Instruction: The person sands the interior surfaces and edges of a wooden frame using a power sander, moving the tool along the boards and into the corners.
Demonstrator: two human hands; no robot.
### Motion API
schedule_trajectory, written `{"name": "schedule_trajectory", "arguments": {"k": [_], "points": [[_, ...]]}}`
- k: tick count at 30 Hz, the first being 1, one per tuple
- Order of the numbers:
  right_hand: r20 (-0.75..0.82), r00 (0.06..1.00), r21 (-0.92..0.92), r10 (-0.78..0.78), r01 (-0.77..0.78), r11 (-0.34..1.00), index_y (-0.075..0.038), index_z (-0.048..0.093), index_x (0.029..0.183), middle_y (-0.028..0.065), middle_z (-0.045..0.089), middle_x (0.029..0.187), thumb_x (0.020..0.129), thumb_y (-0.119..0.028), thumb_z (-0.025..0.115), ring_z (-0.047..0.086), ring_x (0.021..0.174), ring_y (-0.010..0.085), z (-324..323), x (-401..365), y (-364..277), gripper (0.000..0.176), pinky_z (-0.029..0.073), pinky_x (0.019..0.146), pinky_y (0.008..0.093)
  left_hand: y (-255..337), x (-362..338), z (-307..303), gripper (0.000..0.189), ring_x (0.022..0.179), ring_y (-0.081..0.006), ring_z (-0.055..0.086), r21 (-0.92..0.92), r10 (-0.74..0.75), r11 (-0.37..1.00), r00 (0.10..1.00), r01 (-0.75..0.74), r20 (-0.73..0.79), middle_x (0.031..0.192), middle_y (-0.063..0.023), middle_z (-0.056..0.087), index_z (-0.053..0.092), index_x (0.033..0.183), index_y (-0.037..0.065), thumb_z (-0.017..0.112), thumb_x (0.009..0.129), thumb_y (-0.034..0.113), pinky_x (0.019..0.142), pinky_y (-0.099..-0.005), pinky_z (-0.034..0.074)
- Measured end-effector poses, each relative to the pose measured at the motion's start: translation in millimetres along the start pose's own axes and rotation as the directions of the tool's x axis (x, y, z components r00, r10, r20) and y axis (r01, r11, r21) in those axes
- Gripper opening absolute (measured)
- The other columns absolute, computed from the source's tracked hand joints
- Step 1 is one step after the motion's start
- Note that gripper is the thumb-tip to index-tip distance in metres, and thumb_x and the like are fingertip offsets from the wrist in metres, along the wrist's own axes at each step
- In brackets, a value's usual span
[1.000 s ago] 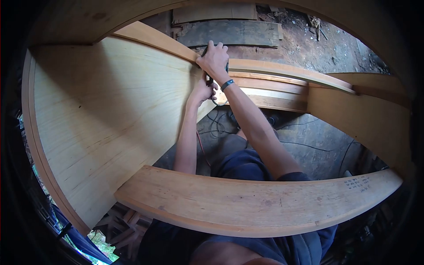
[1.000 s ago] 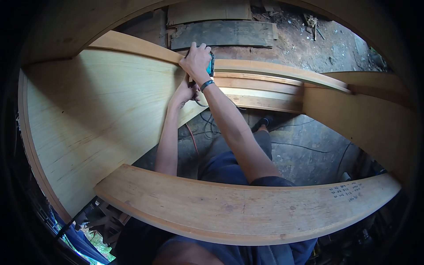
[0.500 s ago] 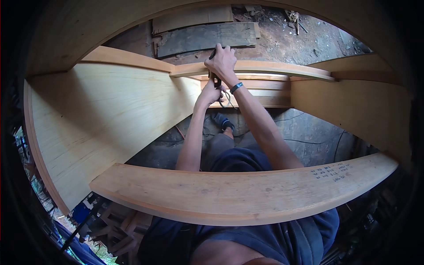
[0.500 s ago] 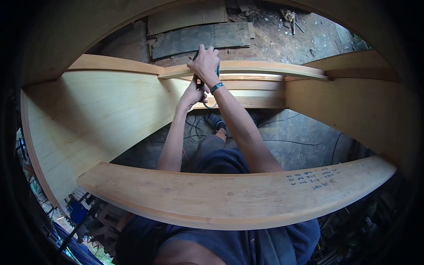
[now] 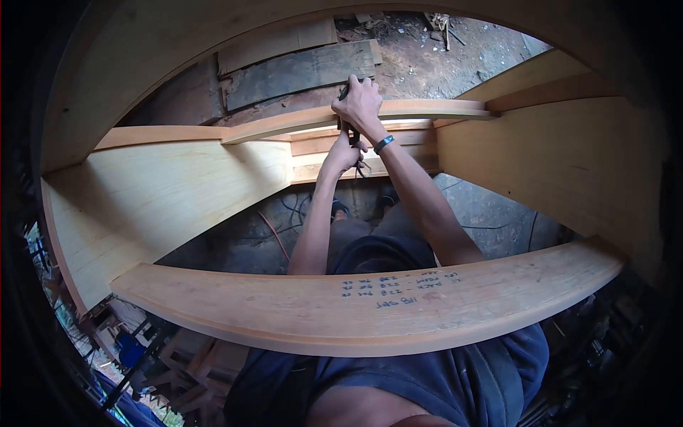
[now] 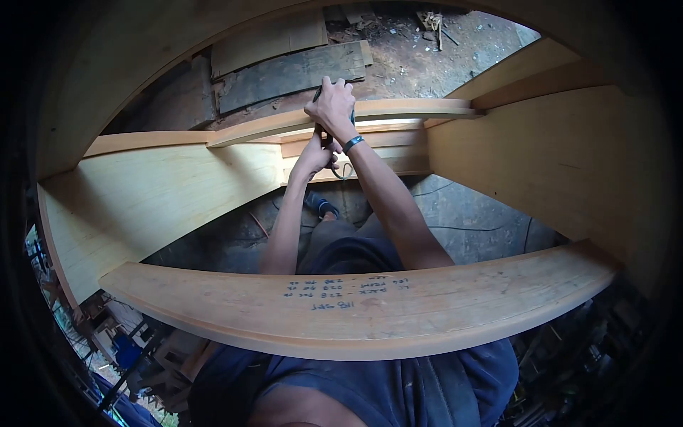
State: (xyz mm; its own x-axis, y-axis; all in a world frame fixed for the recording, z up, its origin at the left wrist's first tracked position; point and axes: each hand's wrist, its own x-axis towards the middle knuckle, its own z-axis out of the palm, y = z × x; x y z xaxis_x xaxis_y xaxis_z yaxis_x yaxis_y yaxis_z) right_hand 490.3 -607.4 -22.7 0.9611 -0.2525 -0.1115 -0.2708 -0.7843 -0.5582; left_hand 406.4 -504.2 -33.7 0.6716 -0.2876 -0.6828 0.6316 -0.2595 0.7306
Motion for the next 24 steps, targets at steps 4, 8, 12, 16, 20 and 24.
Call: {"name": "schedule_trajectory", "arguments": {"k": [4, 8, 12, 16, 20, 24], "points": [[-0.018, 0.999, -0.020, 0.028, -0.028, 0.999, -0.005, 0.064, 0.116, 0.0245, 0.061, 0.113, 0.070, -0.030, 0.074, 0.061, 0.110, 0.0433, -32.4, 8.9, 44.9, 0.054, 0.056, 0.090, 0.0509, 10.7, 14.3, 48.5, 0.090, 0.063, -0.0122, 0.059, 0.034, 0.019, 0.999, 0.999, -0.020, 0.039, 0.089, -0.0077, 0.065, 0.005, 0.165, 0.018, 0.043, 0.088, -0.010, 0.057, -0.0332, 0.058], [-0.064, 0.996, -0.022, 0.056, -0.057, 0.998, -0.004, 0.065, 0.116, 0.0247, 0.062, 0.111, 0.069, -0.030, 0.073, 0.061, 0.110, 0.0430, -64.6, 14.2, 91.1, 0.054, 0.056, 0.090, 0.0513, 22.9, 27.6, 96.6, 0.085, 0.069, -0.0158, 0.064, 0.093, 0.035, 0.995, 0.996, -0.043, 0.085, 0.090, -0.0084, 0.066, 0.016, 0.159, 0.009, 0.049, 0.084, -0.011, 0.058, -0.0332, 0.059], [-0.125, 0.989, -0.041, 0.077, -0.083, 0.996, -0.005, 0.067, 0.111, 0.0239, 0.063, 0.108, 0.069, -0.031, 0.072, 0.063, 0.107, 0.0430, -91.9, 20.9, 138.7, 0.050, 0.056, 0.088, 0.0511, 28.4, 48.0, 145.2, 0.084, 0.071, -0.0201, 0.067, 0.153, 0.056, 0.985, 0.987, -0.079, 0.151, 0.093, -0.0120, 0.068, 0.014, 0.159, 0.005, 0.051, 0.084, -0.007, 0.059, -0.0359, 0.060], [-0.175, 0.980, -0.072, 0.096, -0.110, 0.991, -0.007, 0.069, 0.108, 0.0241, 0.065, 0.105, 0.069, -0.035, 0.071, 0.065, 0.101, 0.0435, -117.0, 28.3, 184.3, 0.048, 0.056, 0.085, 0.0528, 33.3, 63.4, 189.3, 0.092, 0.069, -0.0267, 0.070, 0.197, 0.111, 0.968, 0.970, -0.155, 0.218, 0.093, -0.0169, 0.070, 0.006, 0.162, 0.006, 0.055, 0.084, -0.004, 0.059, -0.0377, 0.059], [-0.209, 0.974, -0.099, 0.086, -0.109, 0.989, -0.007, 0.071, 0.106, 0.0258, 0.068, 0.097, 0.067, -0.041, 0.073, 0.068, 0.094, 0.0432, -138.7, 34.4, 225.6, 0.052, 0.056, 0.081, 0.0514, 24.2, 87.3, 231.8, 0.092, 0.073, -0.0230, 0.067, 0.293, 0.190, 0.922, 0.955, -0.254, 0.228, 0.094, -0.0132, 0.067, 0.012, 0.159, 0.008, 0.055, 0.080, -0.009, 0.060, -0.0366, 0.057], [-0.170, 0.981, -0.136, 0.097, -0.121, 0.983, -0.006, 0.071, 0.102, 0.0240, 0.070, 0.098, 0.067, -0.042, 0.074, 0.069, 0.096, 0.0416, -166.2, 38.0, 243.7, 0.050, 0.055, 0.082, 0.0504, 52.3, 77.9, 260.8, 0.082, 0.071, -0.0325, 0.071, 0.352, 0.207, 0.892, 0.949, -0.283, 0.238, 0.086, -0.0241, 0.070, 0.023, 0.151, -0.004, 0.064, 0.081, 0.001, 0.061, -0.0420, 0.056]]}}
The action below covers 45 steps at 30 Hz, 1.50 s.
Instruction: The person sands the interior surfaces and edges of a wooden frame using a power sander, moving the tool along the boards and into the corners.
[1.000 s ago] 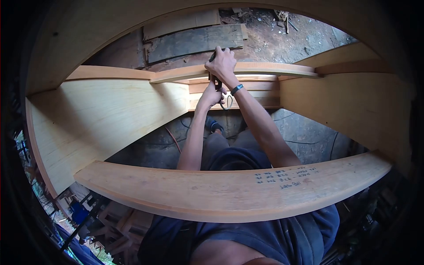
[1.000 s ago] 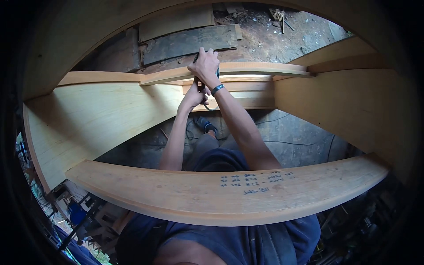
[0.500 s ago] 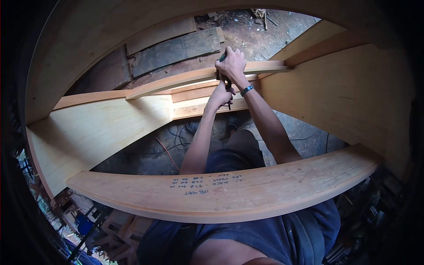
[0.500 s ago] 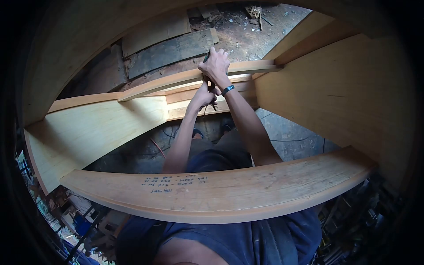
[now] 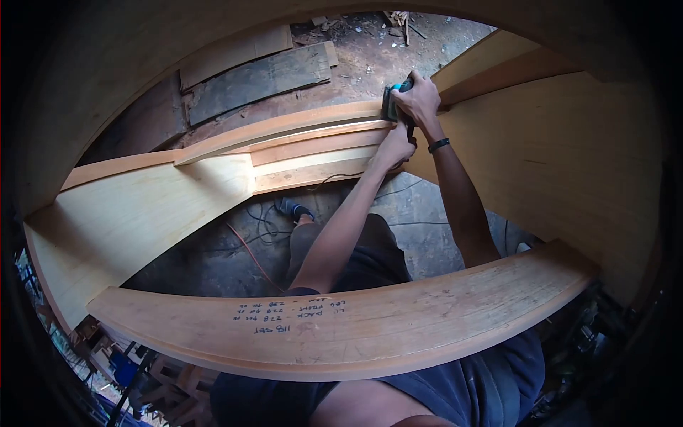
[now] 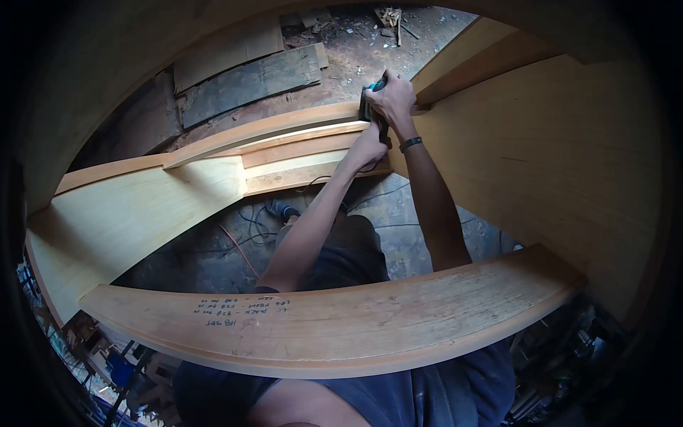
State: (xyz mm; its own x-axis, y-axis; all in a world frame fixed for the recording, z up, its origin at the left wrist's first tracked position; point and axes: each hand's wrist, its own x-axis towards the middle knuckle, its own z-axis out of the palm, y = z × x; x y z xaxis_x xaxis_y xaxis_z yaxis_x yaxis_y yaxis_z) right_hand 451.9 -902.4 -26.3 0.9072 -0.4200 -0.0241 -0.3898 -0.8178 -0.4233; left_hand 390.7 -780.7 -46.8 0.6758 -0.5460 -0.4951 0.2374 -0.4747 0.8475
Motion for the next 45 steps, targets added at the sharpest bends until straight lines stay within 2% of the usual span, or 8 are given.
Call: {"name": "schedule_trajectory", "arguments": {"k": [6, 8, 9, 14, 16, 38, 40, 45], "points": [[0.017, 0.999, -0.019, -0.038, 0.039, 0.999, -0.005, 0.069, 0.099, 0.0201, 0.069, 0.096, 0.066, -0.043, 0.076, 0.068, 0.095, 0.0392, -8.1, 17.9, 31.3, 0.050, 0.054, 0.081, 0.0483, -2.6, 30.4, 38.7, 0.080, 0.075, -0.0400, 0.072, -0.010, 0.085, 0.996, 0.996, -0.085, -0.034, 0.087, -0.0292, 0.070, 0.019, 0.150, -0.005, 0.066, 0.087, 0.009, 0.068, -0.0469, 0.057], [0.042, 0.997, -0.036, -0.059, 0.061, 0.998, -0.005, 0.068, 0.098, 0.0202, 0.069, 0.096, 0.066, -0.043, 0.076, 0.068, 0.094, 0.0393, -13.7, 22.0, 38.4, 0.050, 0.054, 0.080, 0.0479, 5.1, 32.8, 45.1, 0.080, 0.087, -0.0458, 0.071, 0.057, 0.073, 0.996, 0.997, -0.071, -0.030, 0.095, -0.0321, 0.070, 0.016, 0.151, -0.004, 0.064, 0.089, 0.010, 0.075, -0.0512, 0.057], [0.033, 0.997, -0.023, -0.068, 0.069, 0.997, -0.005, 0.069, 0.099, 0.0207, 0.069, 0.095, 0.065, -0.043, 0.076, 0.068, 0.092, 0.0394, -13.6, 24.3, 42.8, 0.051, 0.055, 0.080, 0.0481, 5.0, 33.5, 48.0, 0.080, 0.099, -0.0508, 0.067, 0.080, 0.169, 0.983, 0.984, -0.164, -0.056, 0.106, -0.0343, 0.069, 0.015, 0.151, -0.003, 0.064, 0.090, 0.010, 0.085, -0.0550, 0.054], [0.009, 0.991, 0.034, -0.137, 0.137, 0.990, -0.004, 0.069, 0.094, 0.0211, 0.067, 0.085, 0.062, -0.041, 0.078, 0.068, 0.084, 0.0396, -16.5, 30.2, 57.9, 0.050, 0.055, 0.076, 0.0471, 9.8, 43.2, 57.9, 0.075, 0.108, -0.0517, 0.063, 0.051, 0.118, 0.992, 0.993, -0.119, 0.020, 0.112, -0.0348, 0.067, 0.020, 0.151, -0.002, 0.063, 0.090, 0.010, 0.092, -0.0564, 0.052], [0.026, 0.991, 0.031, -0.129, 0.128, 0.991, -0.004, 0.069, 0.094, 0.0210, 0.067, 0.086, 0.062, -0.040, 0.079, 0.068, 0.085, 0.0391, -18.8, 31.6, 57.4, 0.050, 0.055, 0.077, 0.0467, 8.4, 47.7, 64.3, 0.073, 0.108, -0.0504, 0.065, 0.077, 0.193, 0.979, 0.981, -0.189, -0.034, 0.109, -0.0351, 0.068, 0.026, 0.147, -0.008, 0.064, 0.086, 0.003, 0.096, -0.0553, 0.052], [0.042, 0.997, -0.054, -0.060, 0.062, 0.997, -0.008, 0.070, 0.103, 0.0187, 0.068, 0.099, 0.064, -0.043, 0.078, 0.068, 0.095, 0.0376, -7.1, 24.0, 32.8, 0.053, 0.054, 0.083, 0.0476, -4.5, 33.2, 41.8, 0.080, 0.108, -0.0522, 0.064, -0.024, 0.112, 0.993, 0.992, -0.113, -0.051, 0.110, -0.0364, 0.067, 0.023, 0.152, -0.006, 0.066, 0.086, 0.008, 0.096, -0.0548, 0.052], [0.023, 0.999, -0.067, -0.039, 0.041, 0.997, -0.009, 0.070, 0.103, 0.0182, 0.068, 0.099, 0.064, -0.043, 0.078, 0.068, 0.096, 0.0376, -8.0, 22.7, 30.8, 0.053, 0.055, 0.083, 0.0475, -12.5, 42.2, 38.4, 0.087, 0.103, -0.0534, 0.063, 0.064, 0.172, 0.983, 0.985, -0.173, 0.020, 0.107, -0.0366, 0.067, 0.008, 0.155, -0.003, 0.063, 0.088, 0.010, 0.088, -0.0560, 0.052], [0.057, 0.997, -0.068, -0.050, 0.054, 0.996, -0.008, 0.071, 0.103, 0.0185, 0.068, 0.098, 0.064, -0.045, 0.077, 0.068, 0.096, 0.0378, -2.3, 16.4, 25.0, 0.054, 0.055, 0.084, 0.0472, -17.9, 32.1, 41.3, 0.090, 0.101, -0.0525, 0.064, 0.009, 0.117, 0.993, 0.993, -0.117, -0.034, 0.106, -0.0360, 0.067, 0.006, 0.156, -0.001, 0.063, 0.087, 0.010, 0.087, -0.0558, 0.052]]}}
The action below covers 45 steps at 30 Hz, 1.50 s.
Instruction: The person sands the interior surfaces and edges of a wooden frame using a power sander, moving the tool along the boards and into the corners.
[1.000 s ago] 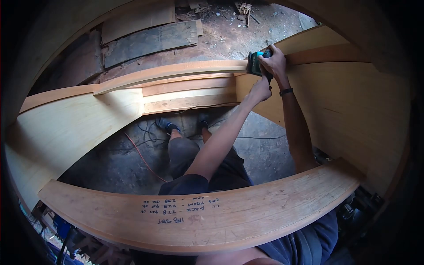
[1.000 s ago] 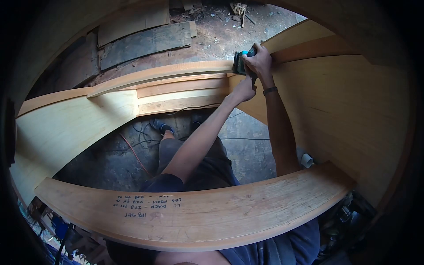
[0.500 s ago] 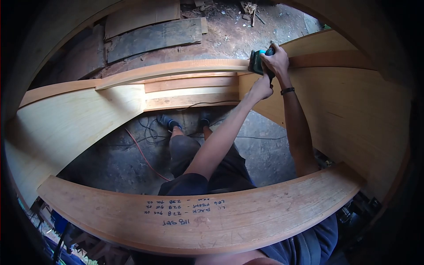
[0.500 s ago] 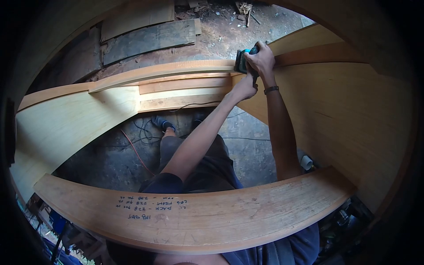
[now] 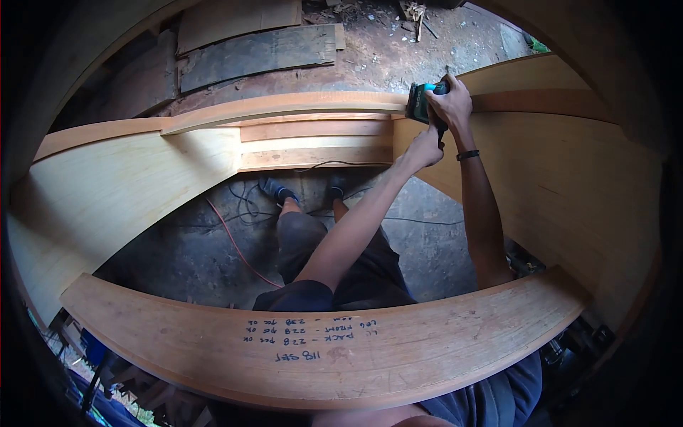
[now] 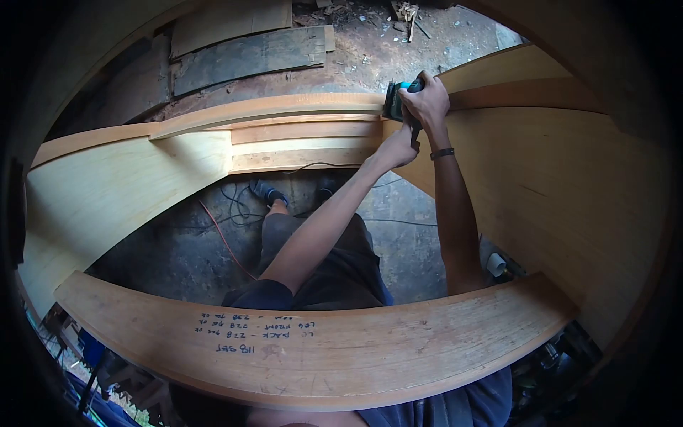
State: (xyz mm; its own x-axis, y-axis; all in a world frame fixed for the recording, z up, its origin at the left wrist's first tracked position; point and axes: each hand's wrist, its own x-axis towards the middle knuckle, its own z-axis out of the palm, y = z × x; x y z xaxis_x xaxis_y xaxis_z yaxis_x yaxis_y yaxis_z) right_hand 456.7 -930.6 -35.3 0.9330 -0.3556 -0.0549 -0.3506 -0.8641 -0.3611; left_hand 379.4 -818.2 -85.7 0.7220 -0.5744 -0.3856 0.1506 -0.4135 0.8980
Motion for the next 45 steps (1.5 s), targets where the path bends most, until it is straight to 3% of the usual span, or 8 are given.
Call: {"name": "schedule_trajectory", "arguments": {"k": [15, 17, 21, 23, 33, 34, 35, 45], "points": [[-0.043, 0.998, 0.004, -0.038, 0.038, 0.999, -0.009, 0.071, 0.103, 0.0206, 0.067, 0.094, 0.065, -0.046, 0.077, 0.068, 0.093, 0.0388, 33.1, -31.7, -76.8, 0.054, 0.055, 0.079, 0.0482, -31.2, -53.8, -70.7, 0.079, 0.105, -0.0518, 0.065, -0.086, -0.068, 0.994, 0.997, 0.066, -0.021, 0.109, -0.0361, 0.067, 0.024, 0.150, -0.003, 0.067, 0.085, 0.013, 0.091, -0.0546, 0.053], [-0.039, 0.998, 0.012, -0.051, 0.052, 0.999, -0.009, 0.071, 0.103, 0.0206, 0.067, 0.094, 0.065, -0.046, 0.077, 0.068, 0.092, 0.0391, 40.0, -37.5, -93.9, 0.053, 0.055, 0.079, 0.0484, -52.0, -57.6, -76.7, 0.098, 0.064, -0.0293, 0.068, -0.033, -0.013, 0.999, 0.999, 0.011, -0.052, 0.085, -0.0180, 0.070, 0.000, 0.161, 0.003, 0.061, 0.085, 0.003, 0.056, -0.0394, 0.055], [-0.023, 0.993, 0.041, -0.115, 0.115, 0.992, -0.010, 0.071, 0.105, 0.0205, 0.066, 0.095, 0.066, -0.044, 0.077, 0.068, 0.093, 0.0396, 65.0, -45.4, -123.0, 0.053, 0.055, 0.079, 0.0498, -80.7, -71.9, -99.5, 0.097, 0.061, -0.0197, 0.065, -0.065, -0.093, 0.994, 0.996, 0.092, -0.013, 0.084, -0.0135, 0.069, -0.005, 0.163, 0.007, 0.057, 0.089, 0.000, 0.054, -0.0348, 0.055], [0.008, 0.998, 0.053, -0.070, 0.070, 0.996, -0.012, 0.070, 0.105, 0.0204, 0.066, 0.101, 0.066, -0.043, 0.077, 0.066, 0.096, 0.0404, 67.6, -54.8, -151.1, 0.051, 0.055, 0.082, 0.0515, -73.5, -96.4, -124.1, 0.096, 0.080, -0.0426, 0.072, -0.140, -0.145, 0.981, 0.988, 0.138, -0.044, 0.091, -0.0273, 0.072, 0.006, 0.160, -0.002, 0.065, 0.087, 0.010, 0.068, -0.0475, 0.058], [-0.036, 0.990, 0.158, -0.136, 0.140, 0.977, -0.012, 0.070, 0.107, 0.0206, 0.064, 0.104, 0.066, -0.035, 0.076, 0.064, 0.101, 0.0411, 114.9, -102.8, -281.9, 0.047, 0.055, 0.086, 0.0501, -113.3, -185.6, -225.4, 0.095, 0.063, -0.0164, 0.062, -0.278, -0.166, 0.952, 0.978, 0.126, -0.125, 0.098, -0.0123, 0.065, -0.002, 0.165, 0.020, 0.054, 0.094, -0.011, 0.052, -0.0323, 0.052], [-0.023, 0.991, 0.153, -0.135, 0.137, 0.979, -0.013, 0.070, 0.108, 0.0203, 0.064, 0.103, 0.066, -0.034, 0.076, 0.064, 0.100, 0.0411, 120.8, -107.1, -295.2, 0.047, 0.055, 0.085, 0.0503, -127.6, -188.3, -229.6, 0.096, 0.063, -0.0163, 0.062, -0.164, -0.057, 0.986, 0.969, 0.017, -0.241, 0.097, -0.0116, 0.064, -0.002, 0.165, 0.021, 0.058, 0.095, -0.009, 0.051, -0.0323, 0.051], [-0.014, 0.990, 0.150, -0.139, 0.140, 0.979, -0.013, 0.070, 0.109, 0.0194, 0.064, 0.104, 0.067, -0.035, 0.075, 0.063, 0.101, 0.0412, 126.5, -111.6, -308.1, 0.047, 0.055, 0.084, 0.0504, -144.9, -195.7, -237.5, 0.096, 0.103, -0.0453, 0.069, -0.211, -0.123, 0.974, 0.977, 0.084, -0.176, 0.112, -0.0270, 0.071, -0.001, 0.164, 0.010, 0.063, 0.093, 0.000, 0.083, -0.0496, 0.055], [0.012, 0.979, 0.166, -0.203, 0.198, 0.966, -0.010, 0.068, 0.105, 0.0188, 0.064, 0.102, 0.069, -0.034, 0.072, 0.063, 0.102, 0.0413, 176.3, -146.6, -435.1, 0.043, 0.056, 0.082, 0.0497, -174.0, -280.7, -331.1, 0.087, 0.098, -0.0495, 0.068, -0.069, -0.033, 0.998, 0.914, 0.005, -0.405, 0.106, -0.0308, 0.071, 0.000, 0.165, 0.013, 0.052, 0.097, 0.000, 0.083, -0.0540, 0.054]]}}
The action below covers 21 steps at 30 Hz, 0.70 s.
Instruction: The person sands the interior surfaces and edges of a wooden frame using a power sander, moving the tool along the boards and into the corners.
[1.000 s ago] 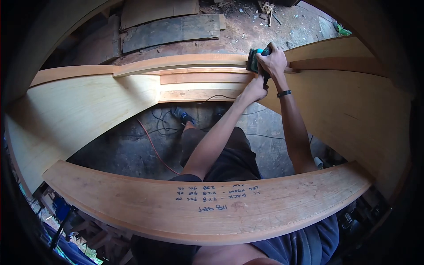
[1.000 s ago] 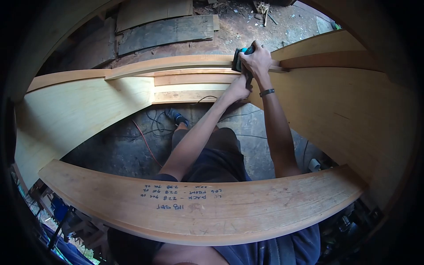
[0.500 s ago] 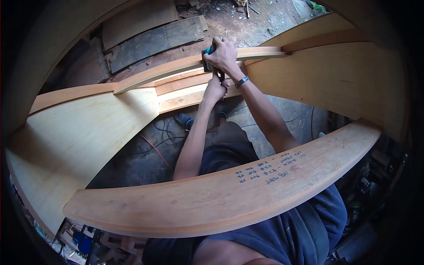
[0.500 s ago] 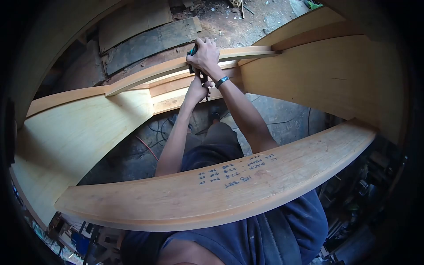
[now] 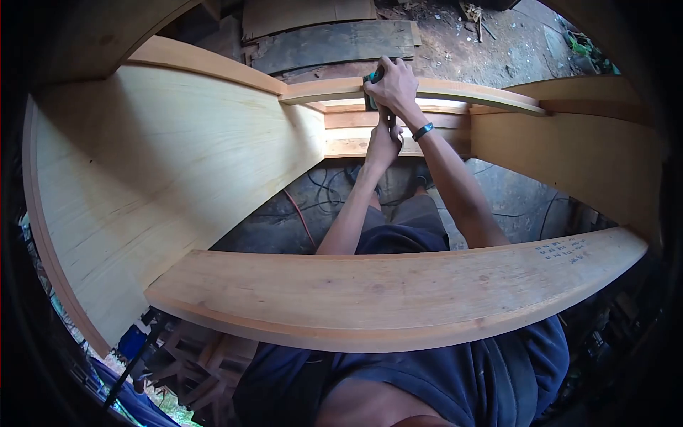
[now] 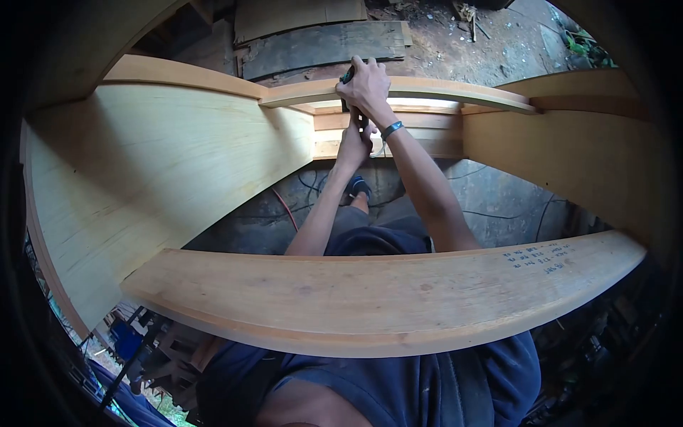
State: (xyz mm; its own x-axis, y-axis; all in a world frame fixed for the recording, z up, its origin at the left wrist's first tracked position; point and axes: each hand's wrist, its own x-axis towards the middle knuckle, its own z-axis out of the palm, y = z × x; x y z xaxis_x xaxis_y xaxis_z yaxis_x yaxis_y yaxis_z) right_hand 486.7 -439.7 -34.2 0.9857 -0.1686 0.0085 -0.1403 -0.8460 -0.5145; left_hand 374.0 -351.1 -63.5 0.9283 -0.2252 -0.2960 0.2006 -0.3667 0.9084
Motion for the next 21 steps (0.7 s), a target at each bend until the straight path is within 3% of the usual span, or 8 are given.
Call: {"name": "schedule_trajectory", "arguments": {"k": [2, 4, 10, 15, 18, 21], "points": [[0.010, 0.999, -0.003, -0.031, 0.031, 1.000, -0.010, 0.068, 0.105, 0.0189, 0.064, 0.102, 0.068, -0.034, 0.072, 0.063, 0.102, 0.0415, 14.9, -0.2, -22.5, 0.044, 0.056, 0.081, 0.0495, -5.5, -4.8, -20.8, 0.086, 0.094, -0.0500, 0.068, -0.005, 0.005, 1.000, 0.999, -0.005, -0.044, 0.103, -0.0316, 0.071, 0.000, 0.165, 0.013, 0.051, 0.097, -0.001, 0.080, -0.0541, 0.054], [0.053, 0.998, -0.009, -0.029, 0.029, 1.000, -0.009, 0.067, 0.108, 0.0198, 0.064, 0.104, 0.067, -0.034, 0.072, 0.062, 0.103, 0.0421, 25.8, 0.5, -46.8, 0.048, 0.056, 0.082, 0.0496, -14.3, -6.4, -38.8, 0.080, 0.081, -0.0413, 0.071, 0.023, -0.010, 1.000, 0.990, 0.013, -0.138, 0.092, -0.0262, 0.071, 0.007, 0.166, 0.012, 0.048, 0.098, -0.001, 0.074, -0.0468, 0.055], [0.095, 0.995, 0.020, -0.031, 0.029, 0.999, -0.007, 0.066, 0.116, 0.0216, 0.063, 0.109, 0.068, -0.033, 0.073, 0.062, 0.106, 0.0426, 63.1, 6.1, -107.2, 0.055, 0.057, 0.085, 0.0492, -29.2, -10.2, -101.8, 0.076, 0.075, -0.0466, 0.067, 0.101, -0.075, 0.990, 0.971, 0.100, -0.227, 0.083, -0.0298, 0.068, 0.005, 0.166, 0.018, 0.046, 0.103, 0.012, 0.069, -0.0489, 0.051], [0.139, 0.989, 0.043, -0.042, 0.037, 0.998, -0.004, 0.066, 0.117, 0.0230, 0.063, 0.110, 0.070, -0.032, 0.072, 0.062, 0.109, 0.0441, 83.5, 11.6, -146.1, 0.055, 0.057, 0.088, 0.0493, -35.4, -10.0, -144.0, 0.076, 0.066, -0.0402, 0.066, 0.080, -0.161, 0.979, 0.956, 0.186, -0.244, 0.079, -0.0286, 0.067, 0.004, 0.167, 0.022, 0.045, 0.103, 0.012, 0.064, -0.0484, 0.048], [0.144, 0.989, 0.064, -0.041, 0.032, 0.997, -0.002, 0.065, 0.117, 0.0243, 0.063, 0.111, 0.071, -0.031, 0.072, 0.062, 0.110, 0.0448, 93.0, 14.0, -165.5, 0.054, 0.057, 0.088, 0.0495, -44.4, -8.3, -163.2, 0.076, 0.065, -0.0393, 0.065, 0.139, -0.124, 0.976, 0.950, 0.169, -0.285, 0.078, -0.0281, 0.066, 0.007, 0.167, 0.020, 0.046, 0.102, 0.011, 0.064, -0.0479, 0.048], [0.149, 0.988, 0.070, -0.042, 0.032, 0.997, -0.001, 0.065, 0.116, 0.0250, 0.063, 0.112, 0.072, -0.031, 0.072, 0.062, 0.110, 0.0448, 99.6, 15.6, -179.6, 0.054, 0.058, 0.087, 0.0493, -39.9, -8.1, -181.4, 0.072, 0.072, -0.0462, 0.067, 0.164, -0.164, 0.961, 0.937, 0.222, -0.309, 0.086, -0.0326, 0.068, 0.015, 0.166, 0.015, 0.047, 0.101, 0.013, 0.066, -0.0527, 0.049]]}}
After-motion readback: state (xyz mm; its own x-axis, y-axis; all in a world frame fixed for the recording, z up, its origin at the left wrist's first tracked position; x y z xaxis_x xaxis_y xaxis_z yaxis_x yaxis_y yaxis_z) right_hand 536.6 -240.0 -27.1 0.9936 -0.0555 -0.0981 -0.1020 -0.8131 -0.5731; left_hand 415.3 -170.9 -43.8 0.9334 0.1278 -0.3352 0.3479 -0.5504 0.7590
